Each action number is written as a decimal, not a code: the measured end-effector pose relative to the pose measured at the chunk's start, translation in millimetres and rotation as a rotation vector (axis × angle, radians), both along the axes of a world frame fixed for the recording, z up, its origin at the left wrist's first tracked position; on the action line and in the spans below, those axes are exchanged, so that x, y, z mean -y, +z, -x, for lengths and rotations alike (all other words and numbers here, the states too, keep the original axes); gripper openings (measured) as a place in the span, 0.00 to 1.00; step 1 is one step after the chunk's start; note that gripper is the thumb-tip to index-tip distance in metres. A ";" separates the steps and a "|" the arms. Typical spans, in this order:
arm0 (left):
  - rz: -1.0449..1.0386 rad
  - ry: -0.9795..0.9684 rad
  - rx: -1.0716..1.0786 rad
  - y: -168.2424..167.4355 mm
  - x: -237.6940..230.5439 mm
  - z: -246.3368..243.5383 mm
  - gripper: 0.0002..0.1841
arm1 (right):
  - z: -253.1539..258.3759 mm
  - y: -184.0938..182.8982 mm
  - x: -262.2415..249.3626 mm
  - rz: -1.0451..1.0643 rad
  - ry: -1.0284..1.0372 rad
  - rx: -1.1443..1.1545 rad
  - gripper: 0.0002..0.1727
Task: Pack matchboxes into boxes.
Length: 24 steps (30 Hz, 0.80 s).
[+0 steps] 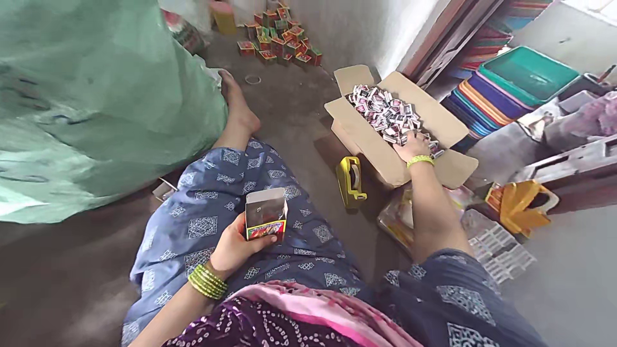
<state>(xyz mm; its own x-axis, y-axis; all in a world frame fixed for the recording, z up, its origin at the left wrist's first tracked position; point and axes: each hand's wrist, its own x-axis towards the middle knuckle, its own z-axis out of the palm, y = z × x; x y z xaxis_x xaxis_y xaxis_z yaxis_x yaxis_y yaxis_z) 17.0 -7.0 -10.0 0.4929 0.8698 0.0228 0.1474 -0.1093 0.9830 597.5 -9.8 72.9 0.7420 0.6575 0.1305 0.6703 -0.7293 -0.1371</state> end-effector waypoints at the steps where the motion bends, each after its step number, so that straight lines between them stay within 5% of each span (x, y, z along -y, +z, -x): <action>1: 0.009 -0.001 0.004 -0.1 0.1 -0.2 0.42 | -0.2 -0.3 -0.8 -0.005 0.004 0.004 0.42; 7: 0.043 0.013 -0.032 1.5 -0.1 -1.4 0.43 | -29.6 -8.1 -12.7 -0.101 -0.050 -0.199 0.43; 14: 0.023 0.010 0.006 0.7 1.7 -2.8 0.42 | -27.8 -10.4 -10.2 -0.198 -0.037 -0.143 0.38; 24: 0.042 0.024 -0.021 -0.2 -0.8 -5.9 0.42 | -43.4 -3.6 -17.9 -0.085 -0.057 -0.231 0.45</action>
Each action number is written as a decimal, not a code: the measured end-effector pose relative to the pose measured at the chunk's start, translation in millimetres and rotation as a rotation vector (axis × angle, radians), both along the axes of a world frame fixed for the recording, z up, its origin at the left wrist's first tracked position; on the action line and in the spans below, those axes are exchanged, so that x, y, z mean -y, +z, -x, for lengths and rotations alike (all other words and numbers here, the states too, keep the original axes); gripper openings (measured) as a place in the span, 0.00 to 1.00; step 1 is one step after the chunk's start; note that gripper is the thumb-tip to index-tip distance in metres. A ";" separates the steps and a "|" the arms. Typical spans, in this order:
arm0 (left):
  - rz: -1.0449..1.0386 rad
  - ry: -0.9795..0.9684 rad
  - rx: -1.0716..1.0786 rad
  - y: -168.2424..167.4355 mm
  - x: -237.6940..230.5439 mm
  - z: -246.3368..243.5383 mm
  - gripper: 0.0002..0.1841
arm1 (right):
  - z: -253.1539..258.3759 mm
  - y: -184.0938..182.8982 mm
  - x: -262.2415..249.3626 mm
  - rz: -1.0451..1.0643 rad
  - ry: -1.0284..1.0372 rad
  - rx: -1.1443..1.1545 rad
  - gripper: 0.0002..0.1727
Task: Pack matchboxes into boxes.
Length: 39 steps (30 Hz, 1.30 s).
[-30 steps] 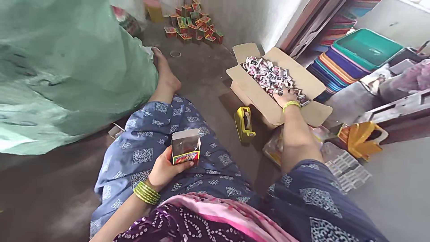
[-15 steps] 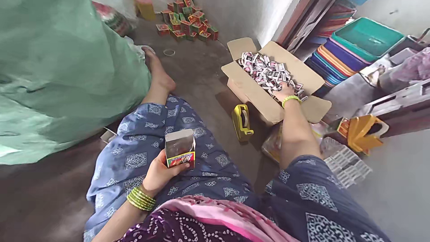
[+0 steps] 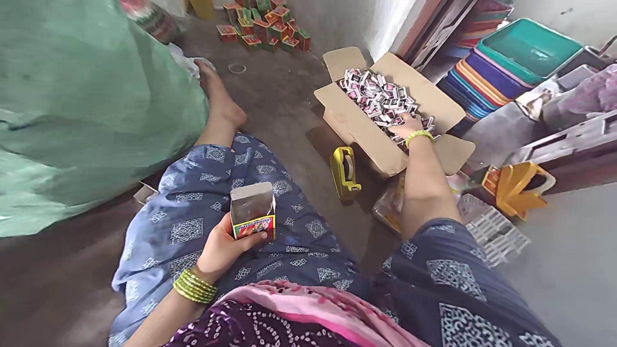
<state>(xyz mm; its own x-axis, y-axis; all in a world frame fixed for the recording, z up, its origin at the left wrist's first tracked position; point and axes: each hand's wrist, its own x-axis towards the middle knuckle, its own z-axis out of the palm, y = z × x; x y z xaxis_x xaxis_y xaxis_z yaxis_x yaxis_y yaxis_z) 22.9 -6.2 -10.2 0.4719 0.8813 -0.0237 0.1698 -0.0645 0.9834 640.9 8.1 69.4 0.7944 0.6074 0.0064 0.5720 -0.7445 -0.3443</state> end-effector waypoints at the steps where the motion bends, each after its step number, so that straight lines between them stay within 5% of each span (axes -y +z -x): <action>1: 0.001 -0.001 0.003 -0.4 -0.2 -0.1 0.42 | 1.1 0.0 1.4 -0.020 0.018 0.012 0.44; 6: -0.001 -0.005 0.023 -0.9 1.1 0.6 0.41 | 18.7 4.9 8.2 -0.046 0.064 0.112 0.35; 20: 0.014 -0.030 0.033 -0.1 -1.9 -1.7 0.42 | 40.7 38.5 27.1 -0.398 -0.034 0.220 0.35; 26: -0.004 -0.060 0.008 0.4 -4.6 0.6 0.42 | 133.4 52.4 28.7 -0.618 0.329 0.306 0.31; 32: 0.012 -0.067 0.021 0.8 -2.7 3.0 0.40 | 255.0 -40.8 16.1 -0.448 0.635 0.194 0.24; 39: -0.005 -0.077 0.087 -0.9 -0.1 8.1 0.41 | 268.7 -162.3 -9.7 -0.136 0.679 0.103 0.33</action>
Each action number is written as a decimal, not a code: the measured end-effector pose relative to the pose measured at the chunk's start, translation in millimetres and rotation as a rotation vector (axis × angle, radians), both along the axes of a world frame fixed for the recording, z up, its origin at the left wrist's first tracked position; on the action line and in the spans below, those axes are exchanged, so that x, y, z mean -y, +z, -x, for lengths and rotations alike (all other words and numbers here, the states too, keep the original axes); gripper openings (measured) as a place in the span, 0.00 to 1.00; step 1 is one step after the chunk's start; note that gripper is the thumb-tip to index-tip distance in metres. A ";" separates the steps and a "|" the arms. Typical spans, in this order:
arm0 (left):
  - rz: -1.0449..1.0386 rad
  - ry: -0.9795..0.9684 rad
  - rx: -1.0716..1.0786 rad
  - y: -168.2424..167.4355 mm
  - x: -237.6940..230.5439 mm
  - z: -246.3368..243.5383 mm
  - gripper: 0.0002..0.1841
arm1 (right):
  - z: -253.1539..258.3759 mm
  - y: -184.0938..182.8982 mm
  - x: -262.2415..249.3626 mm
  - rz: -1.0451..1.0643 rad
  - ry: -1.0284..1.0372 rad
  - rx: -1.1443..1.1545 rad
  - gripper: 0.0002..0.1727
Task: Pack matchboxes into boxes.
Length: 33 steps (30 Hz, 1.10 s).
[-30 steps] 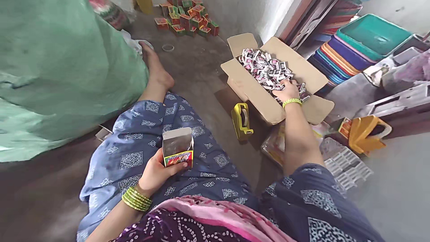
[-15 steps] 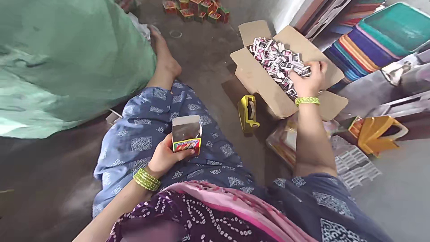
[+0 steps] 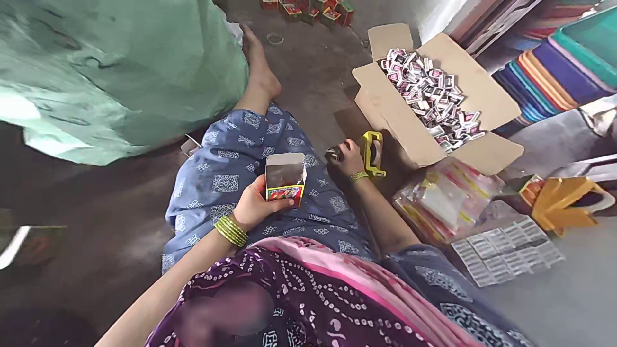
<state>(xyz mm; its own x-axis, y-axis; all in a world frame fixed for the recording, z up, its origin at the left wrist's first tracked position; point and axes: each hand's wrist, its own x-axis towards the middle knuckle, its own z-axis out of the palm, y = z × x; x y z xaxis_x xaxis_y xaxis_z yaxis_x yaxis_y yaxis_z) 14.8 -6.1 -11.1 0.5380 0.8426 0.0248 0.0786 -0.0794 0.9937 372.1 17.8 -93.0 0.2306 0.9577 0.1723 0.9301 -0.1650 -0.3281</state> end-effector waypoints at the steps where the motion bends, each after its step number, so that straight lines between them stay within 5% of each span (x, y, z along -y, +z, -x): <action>1: 0.001 -0.003 0.001 -0.1 0.0 0.3 0.41 | -2.1 -3.4 2.4 -0.010 0.000 -0.040 0.36; 6: 0.012 -0.026 -0.007 -0.5 -3.5 -0.8 0.38 | -14.0 -0.9 32.5 -0.093 -0.005 -0.320 0.50; 14: 0.035 -0.017 -0.050 5.7 -2.8 0.1 0.40 | -1.3 -8.3 86.8 0.104 -0.110 -0.212 0.32; 17: 0.030 -0.010 -0.053 4.2 -1.4 2.2 0.40 | 15.0 -8.8 89.7 0.127 0.127 -0.025 0.23; 21: 0.029 -0.004 -0.078 3.8 -0.2 3.8 0.41 | 31.3 -23.6 63.5 0.414 0.433 0.092 0.28; 29: 0.024 0.002 -0.070 2.7 3.3 6.9 0.40 | 28.3 -36.3 29.5 0.279 0.266 0.231 0.28; 33: 0.018 -0.014 -0.055 3.2 1.6 6.9 0.40 | 34.0 -13.8 53.8 0.168 0.051 0.084 0.25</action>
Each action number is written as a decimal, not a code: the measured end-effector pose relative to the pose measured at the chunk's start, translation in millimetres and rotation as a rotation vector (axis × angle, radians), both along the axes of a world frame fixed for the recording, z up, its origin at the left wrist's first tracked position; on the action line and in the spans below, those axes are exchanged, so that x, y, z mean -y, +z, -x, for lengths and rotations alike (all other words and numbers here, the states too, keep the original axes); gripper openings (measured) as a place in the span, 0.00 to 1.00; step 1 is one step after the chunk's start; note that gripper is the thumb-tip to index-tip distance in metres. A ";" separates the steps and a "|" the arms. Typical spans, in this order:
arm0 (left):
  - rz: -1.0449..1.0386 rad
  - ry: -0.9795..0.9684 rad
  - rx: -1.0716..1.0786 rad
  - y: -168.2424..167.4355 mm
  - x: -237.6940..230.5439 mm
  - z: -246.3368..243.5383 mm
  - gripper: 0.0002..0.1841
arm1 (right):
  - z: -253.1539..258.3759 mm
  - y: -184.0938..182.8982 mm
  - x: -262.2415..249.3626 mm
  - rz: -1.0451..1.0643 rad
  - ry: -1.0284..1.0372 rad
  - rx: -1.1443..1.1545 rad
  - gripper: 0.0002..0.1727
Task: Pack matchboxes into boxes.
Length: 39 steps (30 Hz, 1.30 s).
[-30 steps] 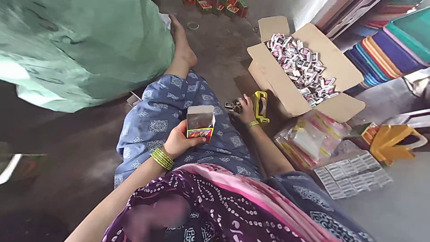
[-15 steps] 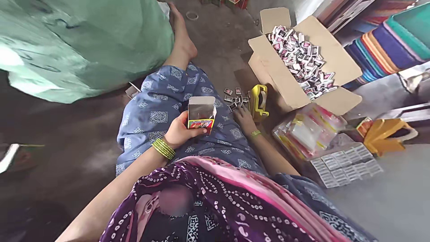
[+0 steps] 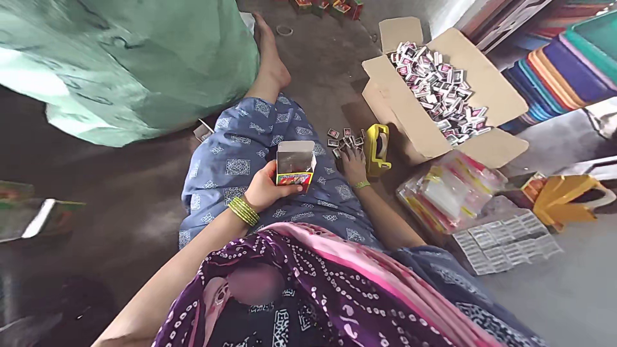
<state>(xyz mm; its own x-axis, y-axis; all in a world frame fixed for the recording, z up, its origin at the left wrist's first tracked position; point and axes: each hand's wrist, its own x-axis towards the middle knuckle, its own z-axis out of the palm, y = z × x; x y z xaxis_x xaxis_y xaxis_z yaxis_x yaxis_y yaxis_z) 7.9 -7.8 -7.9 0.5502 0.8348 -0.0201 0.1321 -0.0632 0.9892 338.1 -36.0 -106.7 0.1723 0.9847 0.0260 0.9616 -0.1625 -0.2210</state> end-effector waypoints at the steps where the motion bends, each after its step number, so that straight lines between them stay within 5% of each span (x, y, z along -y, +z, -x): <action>1: -0.002 -0.002 0.012 -1.2 -0.1 -0.5 0.40 | -0.7 4.3 6.9 -0.012 -0.070 -0.020 0.26; 5: -0.024 -0.002 0.021 -2.7 -1.2 -2.9 0.40 | -9.4 10.2 25.6 0.131 -0.226 -0.095 0.27; 16: -0.019 0.029 -0.035 -0.9 3.3 1.8 0.40 | -7.7 52.6 6.1 0.197 -0.199 -0.025 0.23; 22: -0.010 0.040 -0.045 -0.8 2.6 -1.2 0.41 | 11.4 111.9 6.3 -0.282 -0.321 -0.541 0.22; 25: -0.062 0.063 -0.047 -3.2 1.1 -3.6 0.41 | 40.5 154.6 19.6 -0.392 -0.122 -0.944 0.29; 28: -0.091 0.073 -0.045 -3.9 1.7 -4.1 0.40 | 78.9 192.5 34.2 -0.471 0.211 -1.003 0.23; 32: -0.093 0.080 -0.054 -1.0 4.4 -2.2 0.40 | 113.4 200.9 33.4 -0.393 0.538 -1.067 0.19; 36: -0.129 0.086 -0.085 -1.3 3.9 0.5 0.41 | 135.3 203.0 27.7 -0.057 0.267 -1.560 0.25; 38: -0.110 0.084 -0.089 -0.3 4.3 1.0 0.41 | 137.5 208.7 23.6 0.037 0.190 -1.539 0.27; 39: -0.100 0.081 -0.091 0.3 4.3 0.6 0.41 | 138.8 209.8 21.9 0.008 0.215 -1.415 0.20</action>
